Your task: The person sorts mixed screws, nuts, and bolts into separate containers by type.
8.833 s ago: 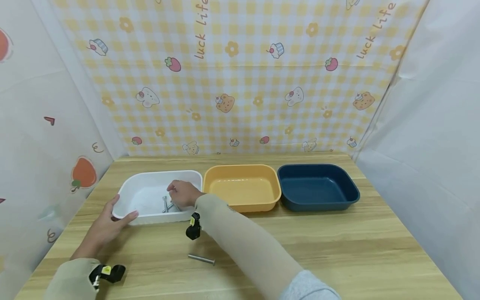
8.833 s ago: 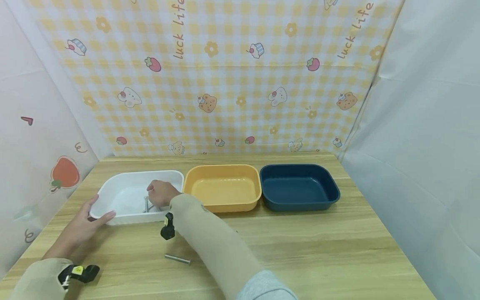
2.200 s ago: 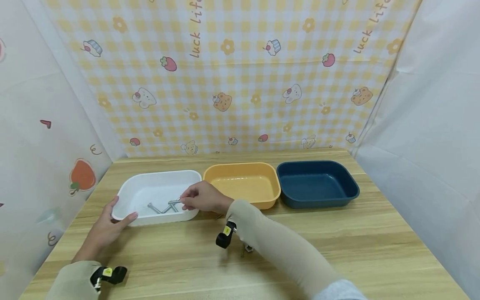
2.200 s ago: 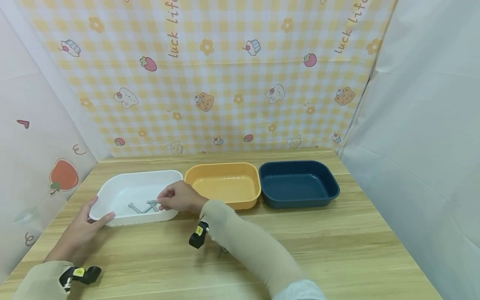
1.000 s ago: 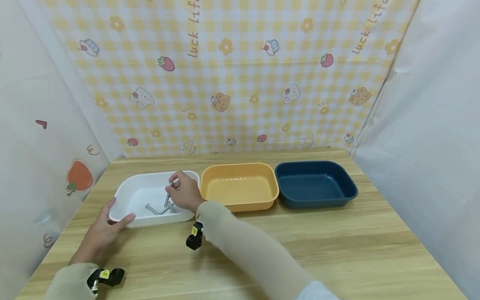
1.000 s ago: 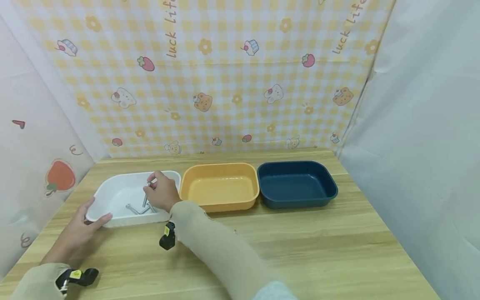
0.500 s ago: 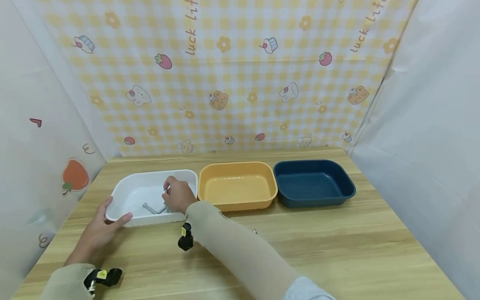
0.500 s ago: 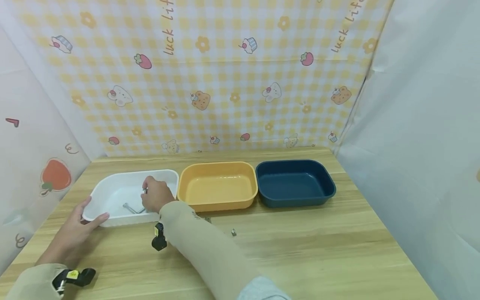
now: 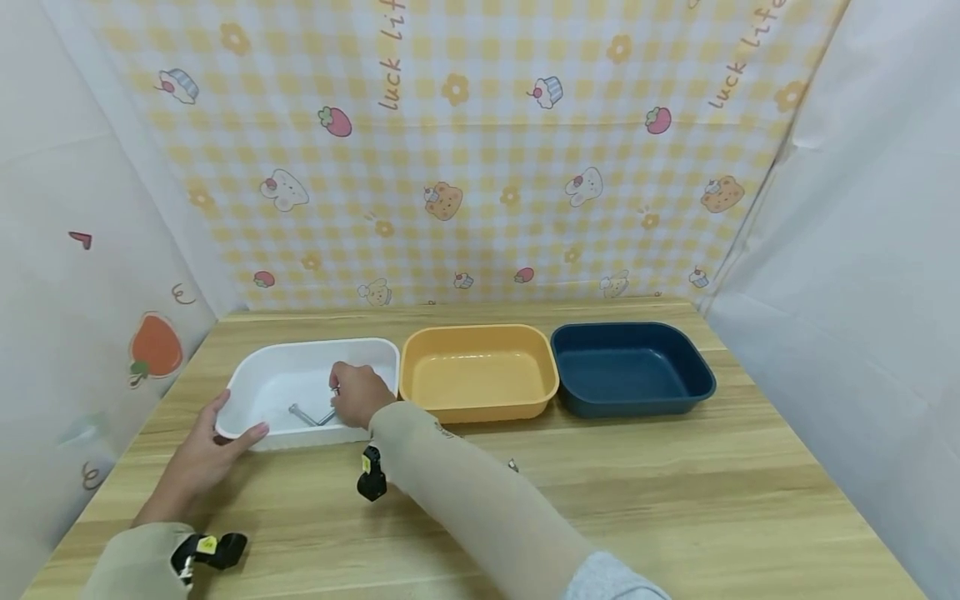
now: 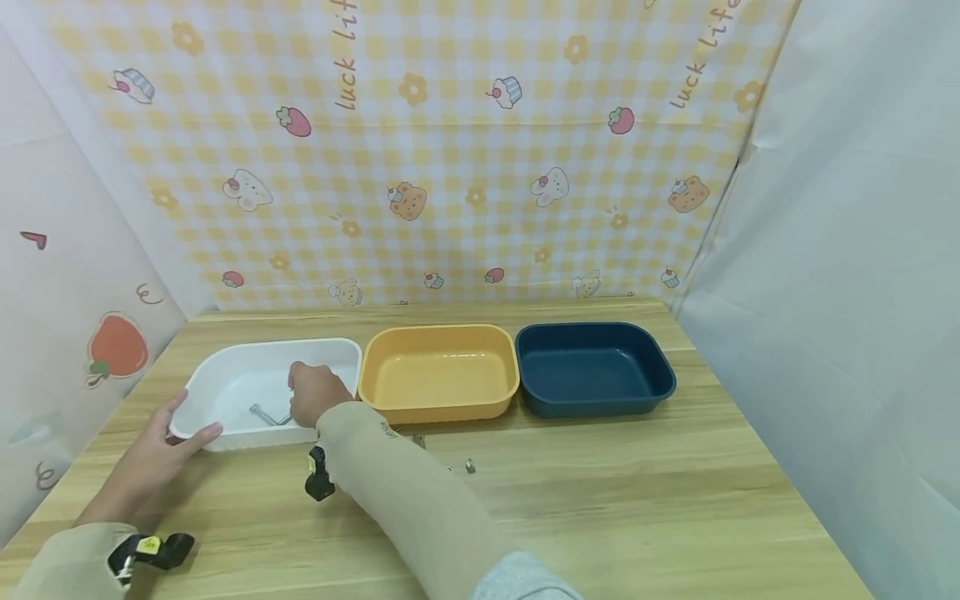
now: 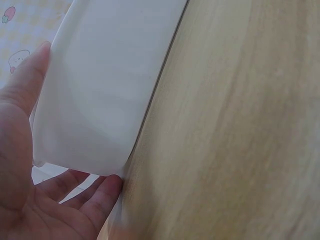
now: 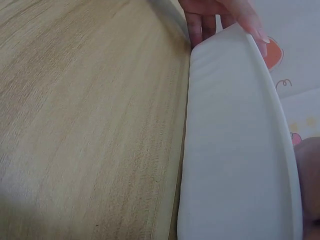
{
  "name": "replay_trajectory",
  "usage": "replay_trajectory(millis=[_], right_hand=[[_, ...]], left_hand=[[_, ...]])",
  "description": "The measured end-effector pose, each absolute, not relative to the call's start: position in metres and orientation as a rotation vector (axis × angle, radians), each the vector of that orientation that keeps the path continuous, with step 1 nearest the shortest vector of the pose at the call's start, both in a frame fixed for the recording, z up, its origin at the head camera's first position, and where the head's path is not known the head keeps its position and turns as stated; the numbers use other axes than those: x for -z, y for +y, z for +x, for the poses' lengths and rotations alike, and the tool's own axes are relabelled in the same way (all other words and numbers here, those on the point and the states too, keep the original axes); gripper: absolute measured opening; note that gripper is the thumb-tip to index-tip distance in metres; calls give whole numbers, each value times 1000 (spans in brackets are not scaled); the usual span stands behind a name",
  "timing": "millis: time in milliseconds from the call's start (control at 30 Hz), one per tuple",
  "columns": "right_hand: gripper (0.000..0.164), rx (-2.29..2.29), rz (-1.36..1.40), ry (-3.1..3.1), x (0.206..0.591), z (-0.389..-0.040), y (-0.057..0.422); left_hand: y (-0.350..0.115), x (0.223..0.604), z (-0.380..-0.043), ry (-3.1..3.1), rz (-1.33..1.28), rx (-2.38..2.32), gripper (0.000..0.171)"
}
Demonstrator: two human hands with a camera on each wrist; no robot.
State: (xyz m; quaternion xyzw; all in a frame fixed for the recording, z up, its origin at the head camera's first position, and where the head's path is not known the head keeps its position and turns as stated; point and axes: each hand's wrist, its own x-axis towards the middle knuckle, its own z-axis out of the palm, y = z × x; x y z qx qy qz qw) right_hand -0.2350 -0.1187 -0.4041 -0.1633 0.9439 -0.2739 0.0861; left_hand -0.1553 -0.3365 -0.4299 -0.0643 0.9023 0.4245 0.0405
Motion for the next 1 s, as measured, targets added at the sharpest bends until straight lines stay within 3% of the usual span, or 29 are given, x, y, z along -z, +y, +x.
replay_trajectory(millis=[700,1000], right_hand=[[5,732,-575,2834,403,-233,-116],[4,920,-685,2792,404,-235,-106]], left_hand=[[-335,427,-153,2752,-187,-1291,106],[-335,429,-154,2755,-202,-1283,107]])
